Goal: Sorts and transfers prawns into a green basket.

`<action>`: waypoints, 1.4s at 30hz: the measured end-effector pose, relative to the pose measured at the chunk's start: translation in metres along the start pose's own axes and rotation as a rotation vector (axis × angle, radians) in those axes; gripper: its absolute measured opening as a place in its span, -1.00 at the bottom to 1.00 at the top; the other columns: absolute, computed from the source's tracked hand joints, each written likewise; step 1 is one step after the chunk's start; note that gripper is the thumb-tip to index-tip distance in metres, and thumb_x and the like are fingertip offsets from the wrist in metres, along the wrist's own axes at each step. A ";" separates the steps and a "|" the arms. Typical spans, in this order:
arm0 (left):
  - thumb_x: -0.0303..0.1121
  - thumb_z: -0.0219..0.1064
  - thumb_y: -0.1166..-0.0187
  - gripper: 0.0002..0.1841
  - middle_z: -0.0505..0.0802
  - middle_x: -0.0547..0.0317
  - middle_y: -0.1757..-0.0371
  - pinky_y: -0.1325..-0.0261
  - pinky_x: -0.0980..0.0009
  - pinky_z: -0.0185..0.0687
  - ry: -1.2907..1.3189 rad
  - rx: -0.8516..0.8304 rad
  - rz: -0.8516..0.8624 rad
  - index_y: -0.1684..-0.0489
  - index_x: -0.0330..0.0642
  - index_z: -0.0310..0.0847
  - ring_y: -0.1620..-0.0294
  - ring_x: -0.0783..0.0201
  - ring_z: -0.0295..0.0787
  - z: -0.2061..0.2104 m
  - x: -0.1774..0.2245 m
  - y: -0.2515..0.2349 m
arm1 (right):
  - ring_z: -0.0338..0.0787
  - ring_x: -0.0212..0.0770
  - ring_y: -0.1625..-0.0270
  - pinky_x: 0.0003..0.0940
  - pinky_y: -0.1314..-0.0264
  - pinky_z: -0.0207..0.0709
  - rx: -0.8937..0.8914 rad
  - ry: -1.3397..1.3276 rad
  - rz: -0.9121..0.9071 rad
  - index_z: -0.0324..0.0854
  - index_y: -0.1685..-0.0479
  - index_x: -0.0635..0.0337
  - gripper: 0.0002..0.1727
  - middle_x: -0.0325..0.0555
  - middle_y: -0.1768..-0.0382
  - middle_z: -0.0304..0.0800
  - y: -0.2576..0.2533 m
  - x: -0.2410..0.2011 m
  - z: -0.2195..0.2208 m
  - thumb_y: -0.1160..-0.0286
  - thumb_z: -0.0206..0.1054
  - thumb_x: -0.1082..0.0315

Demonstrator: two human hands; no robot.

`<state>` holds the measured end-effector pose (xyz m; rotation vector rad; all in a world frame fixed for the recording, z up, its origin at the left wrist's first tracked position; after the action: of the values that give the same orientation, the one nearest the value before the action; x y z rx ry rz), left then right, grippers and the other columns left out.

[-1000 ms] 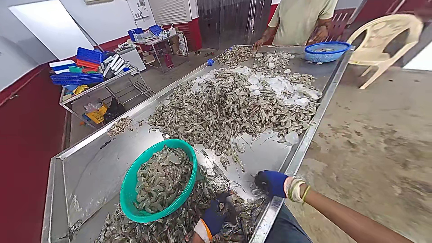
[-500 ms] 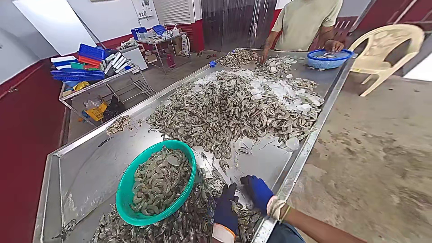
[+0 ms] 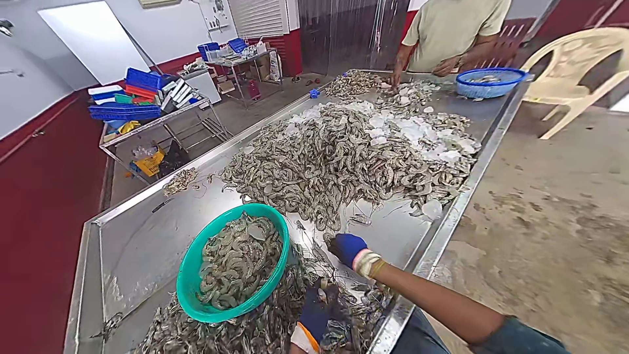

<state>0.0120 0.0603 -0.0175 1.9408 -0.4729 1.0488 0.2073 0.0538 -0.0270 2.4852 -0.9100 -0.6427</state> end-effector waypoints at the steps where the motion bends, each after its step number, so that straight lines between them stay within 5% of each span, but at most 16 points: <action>1: -0.52 0.38 -0.59 -0.33 0.59 -0.43 -0.50 -0.56 0.13 0.47 0.060 0.060 -0.008 -0.69 -0.51 0.19 -0.48 -0.07 0.60 -0.002 0.000 -0.001 | 0.74 0.36 -0.38 0.40 -0.30 0.54 0.034 -0.020 0.069 0.74 -0.12 0.35 -0.52 0.36 -0.27 0.77 -0.014 -0.011 -0.004 -0.78 0.15 0.06; 4: -0.52 0.38 -0.60 -0.42 0.71 -0.43 -0.27 -0.30 0.11 0.67 0.100 0.168 -0.050 -0.58 -0.55 0.30 -0.15 -0.04 0.76 -0.009 0.002 -0.005 | 0.71 0.32 -0.44 0.26 -0.39 0.57 0.112 -0.081 0.224 0.67 -0.25 0.43 -0.65 0.36 -0.36 0.71 -0.047 -0.022 0.011 -0.73 0.13 0.38; 7: -0.49 0.35 -0.64 -0.47 0.67 -0.40 -0.43 -0.55 0.10 0.50 0.136 0.203 -0.018 -0.56 -0.54 0.36 -0.44 -0.07 0.65 -0.015 -0.011 -0.011 | 0.66 0.40 -0.45 0.30 -0.42 0.54 0.119 -0.048 0.195 0.65 -0.29 0.41 -0.66 0.39 -0.36 0.69 -0.034 -0.012 0.032 -0.62 0.19 0.55; 9: -0.58 0.35 -0.57 -0.57 0.80 -0.21 -0.27 -0.26 0.11 0.79 0.188 0.210 0.098 -0.43 -0.42 0.54 -0.23 0.03 0.83 -0.008 -0.020 -0.026 | 0.65 0.44 -0.43 0.36 -0.40 0.53 0.032 0.024 0.155 0.61 -0.37 0.35 -0.60 0.39 -0.37 0.66 -0.009 0.003 0.046 -0.57 0.28 0.49; 10: -0.65 0.32 -0.52 -0.55 0.81 -0.14 -0.31 -0.27 0.12 0.79 0.180 0.184 0.154 -0.44 -0.35 0.57 -0.26 0.06 0.82 -0.003 -0.018 -0.031 | 0.70 0.44 -0.39 0.37 -0.34 0.57 -0.019 0.065 0.115 0.56 -0.42 0.30 -0.59 0.38 -0.37 0.66 0.005 0.006 0.051 -0.60 0.28 0.41; 14: -0.73 0.19 -0.53 -0.32 0.64 -0.12 -0.59 -0.71 0.08 0.37 -0.099 0.061 0.270 -0.75 -0.20 0.32 -0.59 0.02 0.59 0.018 0.005 -0.030 | 0.73 0.34 -0.35 0.22 -0.29 0.66 -0.031 0.104 -0.086 0.52 -0.50 0.26 -0.58 0.33 -0.44 0.57 0.064 -0.015 0.043 -0.71 0.12 0.52; 17: -0.76 0.21 -0.45 -0.27 0.66 -0.13 -0.56 -0.69 0.03 0.39 -0.223 0.053 0.217 -0.74 -0.17 0.33 -0.58 -0.01 0.59 0.028 0.016 -0.025 | 0.69 0.35 -0.40 0.18 -0.34 0.63 0.079 0.153 -0.086 0.61 -0.40 0.34 -0.62 0.33 -0.43 0.59 0.081 -0.025 0.032 -0.70 0.10 0.58; 20: -0.58 0.27 -0.52 -0.42 0.77 -0.21 -0.38 -0.53 -0.14 0.52 -0.385 0.017 0.088 -0.62 -0.12 0.47 -0.44 -0.13 0.70 0.030 0.018 -0.022 | 0.66 0.36 -0.37 0.23 -0.30 0.58 0.097 0.259 -0.138 0.66 -0.18 0.42 -0.70 0.32 -0.33 0.64 0.084 -0.024 0.035 -0.52 0.23 0.55; 25: -0.61 0.27 -0.55 -0.47 0.71 -0.33 -0.38 -0.50 0.00 0.54 -0.229 -0.135 0.097 -0.58 -0.35 0.44 -0.38 -0.08 0.70 0.030 0.014 -0.013 | 0.72 0.33 -0.29 0.28 -0.27 0.54 0.159 0.245 -0.180 0.75 0.03 0.36 -0.81 0.28 -0.15 0.77 0.070 0.007 0.028 -0.49 0.28 0.53; 29: -0.73 0.29 -0.52 -0.31 0.55 -0.38 -0.53 -0.30 0.09 0.76 0.032 -0.162 0.069 -0.72 -0.41 0.18 -0.31 -0.06 0.76 0.020 -0.003 -0.007 | 0.60 0.44 -0.48 0.43 -0.39 0.50 -0.073 0.152 -0.048 0.62 -0.40 0.24 -0.60 0.37 -0.46 0.58 0.054 0.057 0.051 -0.68 0.24 0.27; 32: -0.62 0.39 -0.48 -0.38 0.68 -0.36 -0.39 -0.34 0.17 0.67 0.012 -0.123 0.117 -0.60 -0.48 0.36 -0.26 0.02 0.74 0.022 -0.012 -0.009 | 0.75 0.35 -0.32 0.44 -0.31 0.54 -0.218 0.167 -0.254 0.74 -0.21 0.16 -0.65 0.27 -0.24 0.78 0.047 0.039 0.058 -0.78 0.18 0.15; 33: -0.56 0.43 -0.49 -0.40 0.73 -0.35 -0.34 -0.37 0.21 0.65 0.032 -0.109 0.111 -0.56 -0.51 0.40 -0.24 0.06 0.76 0.027 -0.016 -0.009 | 0.76 0.35 -0.31 0.43 -0.31 0.53 -0.184 0.191 -0.324 0.77 -0.19 0.14 -0.69 0.25 -0.22 0.80 0.038 0.023 0.050 -0.79 0.15 0.24; 36: -0.47 0.41 -0.58 -0.48 0.81 -0.24 -0.03 0.07 0.28 0.74 0.094 -0.112 0.069 -0.50 -0.49 0.45 0.21 0.20 0.76 0.040 -0.016 -0.004 | 0.71 0.31 -0.42 0.29 -0.56 0.43 0.063 0.259 -0.700 0.82 -0.18 0.23 -0.58 0.20 -0.31 0.80 -0.009 -0.027 0.024 -0.52 0.16 0.72; 38: -0.56 0.37 -0.55 -0.51 0.81 -0.27 -0.11 -0.09 0.19 0.74 0.062 -0.126 0.137 -0.48 -0.50 0.48 0.09 0.12 0.80 0.041 -0.010 -0.001 | 0.61 0.34 -0.54 0.29 -0.68 0.30 0.098 0.252 -0.913 0.81 -0.14 0.30 -0.58 0.22 -0.39 0.74 -0.045 -0.038 0.026 -0.39 0.23 0.79; 40: -0.69 0.37 -0.27 -0.52 0.91 -0.06 -0.01 -0.15 0.25 0.79 0.083 -0.074 0.305 -0.28 -0.44 0.65 0.05 0.24 0.87 0.038 -0.014 -0.008 | 0.71 0.27 -0.41 0.26 -0.49 0.51 0.141 0.292 -0.838 0.79 -0.08 0.23 -0.70 0.17 -0.25 0.80 -0.063 -0.027 0.033 -0.42 0.32 0.63; 42: -0.66 0.37 -0.31 -0.49 0.89 -0.02 -0.18 -0.37 0.16 0.70 0.071 -0.009 0.371 -0.35 -0.38 0.66 -0.17 0.19 0.83 0.029 -0.019 -0.015 | 0.71 0.34 -0.35 0.31 -0.37 0.56 0.195 0.303 -0.527 0.75 -0.13 0.26 -0.73 0.28 -0.21 0.75 -0.058 0.000 0.034 -0.52 0.28 0.55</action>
<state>0.0246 0.0434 -0.0487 1.8408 -0.8179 1.3400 0.2167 0.0873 -0.0845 2.9155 -0.2074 -0.3216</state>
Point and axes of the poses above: each hand's wrist, its own y-axis away from the middle knuckle, its own z-axis out of the palm, x = y × z, the point moved 7 cm from there along -y, towards the middle knuckle
